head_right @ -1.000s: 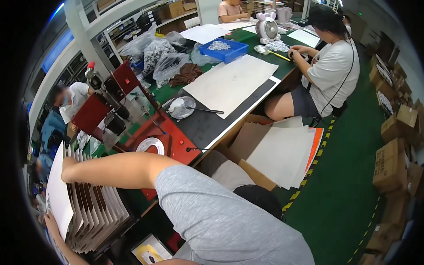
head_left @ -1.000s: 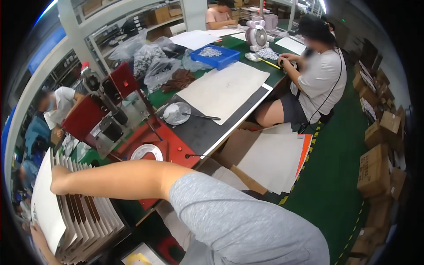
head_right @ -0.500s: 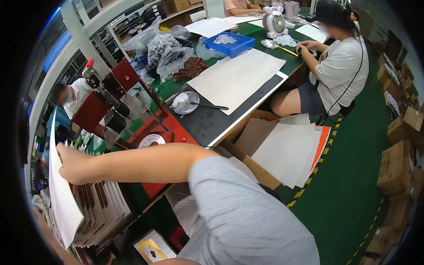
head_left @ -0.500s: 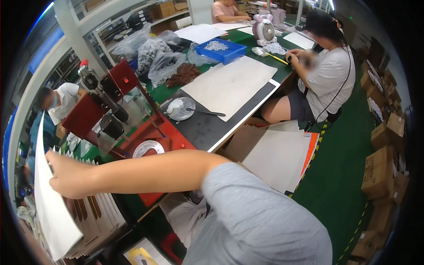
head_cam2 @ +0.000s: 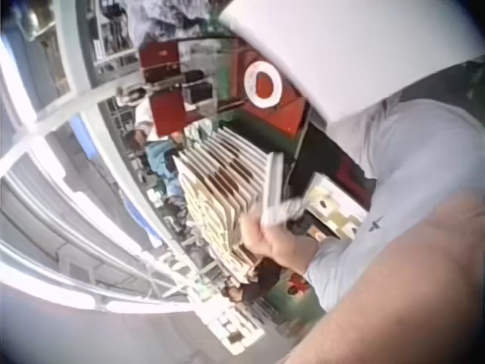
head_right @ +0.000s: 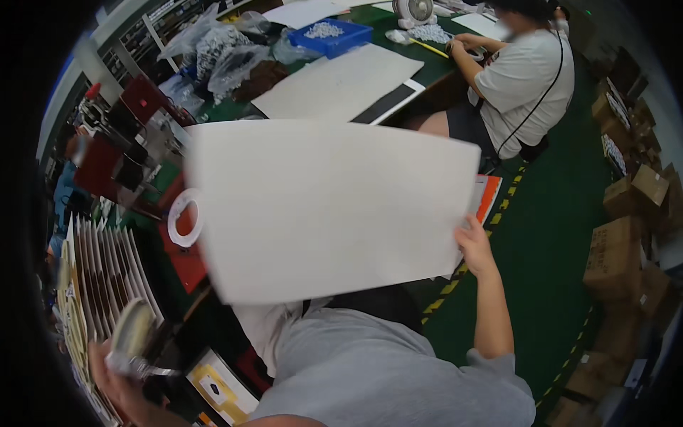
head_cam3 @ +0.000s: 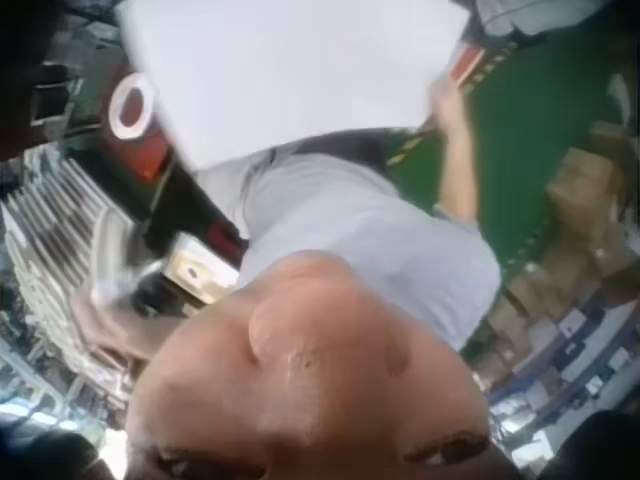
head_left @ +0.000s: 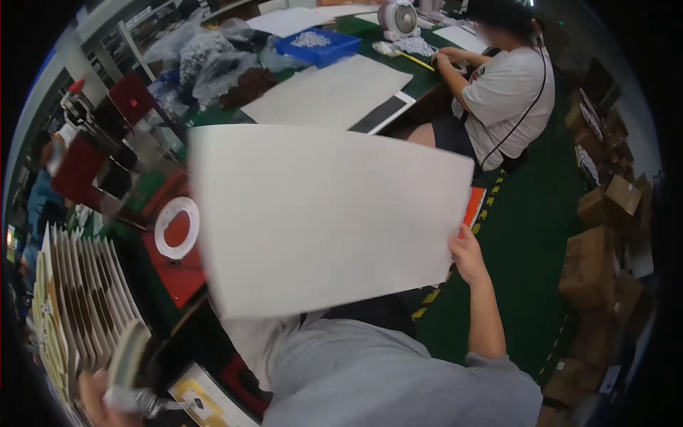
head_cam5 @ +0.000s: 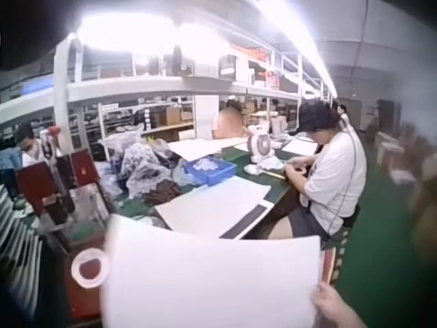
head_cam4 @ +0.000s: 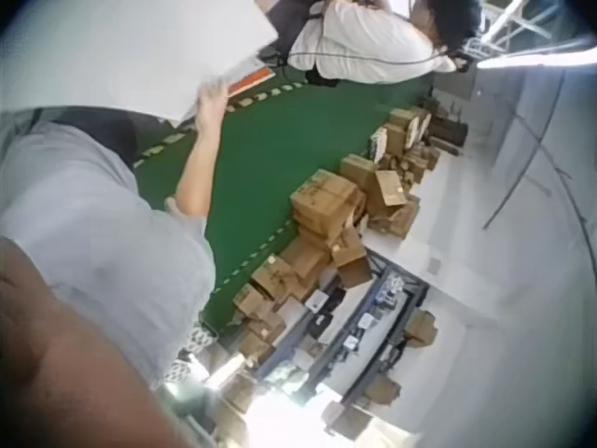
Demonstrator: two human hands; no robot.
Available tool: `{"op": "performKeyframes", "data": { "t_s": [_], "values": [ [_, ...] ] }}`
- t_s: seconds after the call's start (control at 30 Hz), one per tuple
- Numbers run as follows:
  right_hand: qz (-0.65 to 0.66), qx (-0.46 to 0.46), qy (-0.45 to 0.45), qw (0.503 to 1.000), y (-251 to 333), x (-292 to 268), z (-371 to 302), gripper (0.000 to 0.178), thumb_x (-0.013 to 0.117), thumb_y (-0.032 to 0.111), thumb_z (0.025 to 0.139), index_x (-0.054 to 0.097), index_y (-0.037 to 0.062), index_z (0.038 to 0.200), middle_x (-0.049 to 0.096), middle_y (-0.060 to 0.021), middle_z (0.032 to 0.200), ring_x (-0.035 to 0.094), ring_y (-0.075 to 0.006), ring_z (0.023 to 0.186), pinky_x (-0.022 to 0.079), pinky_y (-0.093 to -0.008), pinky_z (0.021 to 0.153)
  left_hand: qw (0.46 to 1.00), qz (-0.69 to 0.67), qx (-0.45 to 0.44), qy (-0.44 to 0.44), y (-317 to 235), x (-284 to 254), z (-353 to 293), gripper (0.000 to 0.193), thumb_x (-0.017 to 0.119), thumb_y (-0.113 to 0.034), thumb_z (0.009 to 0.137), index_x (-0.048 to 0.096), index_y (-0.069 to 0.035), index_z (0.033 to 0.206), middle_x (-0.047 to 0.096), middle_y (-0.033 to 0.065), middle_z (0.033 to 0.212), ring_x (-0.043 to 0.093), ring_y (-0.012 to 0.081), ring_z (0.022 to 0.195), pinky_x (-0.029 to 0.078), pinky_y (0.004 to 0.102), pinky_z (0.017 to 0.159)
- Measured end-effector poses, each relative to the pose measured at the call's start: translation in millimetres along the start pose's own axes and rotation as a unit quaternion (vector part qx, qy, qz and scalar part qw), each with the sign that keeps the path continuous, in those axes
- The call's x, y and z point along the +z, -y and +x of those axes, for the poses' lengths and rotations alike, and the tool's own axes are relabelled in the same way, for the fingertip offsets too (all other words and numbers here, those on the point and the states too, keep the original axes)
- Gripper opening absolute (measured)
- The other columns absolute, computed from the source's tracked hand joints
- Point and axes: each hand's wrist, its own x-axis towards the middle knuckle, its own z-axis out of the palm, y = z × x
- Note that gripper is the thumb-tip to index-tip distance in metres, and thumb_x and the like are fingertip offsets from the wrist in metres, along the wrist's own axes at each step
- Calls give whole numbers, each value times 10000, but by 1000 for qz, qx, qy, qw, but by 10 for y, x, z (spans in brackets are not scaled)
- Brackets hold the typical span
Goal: The worker applies adhesive to a plastic ring-shaped component using a brush and then utilizes a manual press machine to attach the ring onto a base part.
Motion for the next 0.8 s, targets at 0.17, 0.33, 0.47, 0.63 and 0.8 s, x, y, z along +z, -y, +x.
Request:
{"op": "performKeyframes", "data": {
  "t_s": [0.17, 0.33, 0.47, 0.63, 0.8],
  "values": [
    [-34, 56, -171, 983, -935, -1096, -62, 385, 577, 19, 1042, 531, 27, 1425, 713, -148, 1223, 696, -219, 1075, 558, -355, 940, 912, -112, -303, 253, -271, 1444, 75, 312, 510, -234, 1113, 516, -65, 851, 475, -17, 602, 427, 59, 470, 311, 232, 430],
    [-181, 76, -229, 954, -1153, -1159, 266, 388, 606, 57, 1015, 561, -25, 1391, 708, -143, 1216, 677, -228, 1056, 534, -350, 927, 788, -268, -489, 261, 206, 2134, -343, 386, 496, -404, 1124, 532, -60, 952, 517, 46, 608, 493, 150, 450, 443, 290, 419],
    [-243, 104, -235, 935, -1192, -1056, 607, 433, 637, 120, 993, 570, -56, 1383, 709, -193, 1238, 690, -265, 1091, 534, -382, 950, 725, -366, -564, 154, 424, 2152, -559, 410, 489, -439, 1126, 532, -72, 946, 534, 52, 644, 512, 156, 480, 460, 306, 420],
    [-494, 52, -177, 849, -1318, -949, 947, 592, 671, 179, 952, 504, -79, 1459, 696, -269, 1254, 698, -338, 1142, 537, -404, 973, 618, -483, -620, 15, 535, 2250, -610, 381, 500, -407, 1129, 502, -139, 859, 447, -38, 678, 459, 89, 575, 434, 231, 512],
    [-358, 168, -157, 905, -918, -6, 1068, 746, 700, 149, 909, 396, -34, 1566, 639, -330, 1371, 675, -413, 1236, 518, -487, 1053, 437, -661, -608, -34, 843, 2346, -811, 393, 510, -387, 1131, 551, -95, 871, 550, 18, 753, 560, 151, 656, 552, 264, 603]
  ]
}}
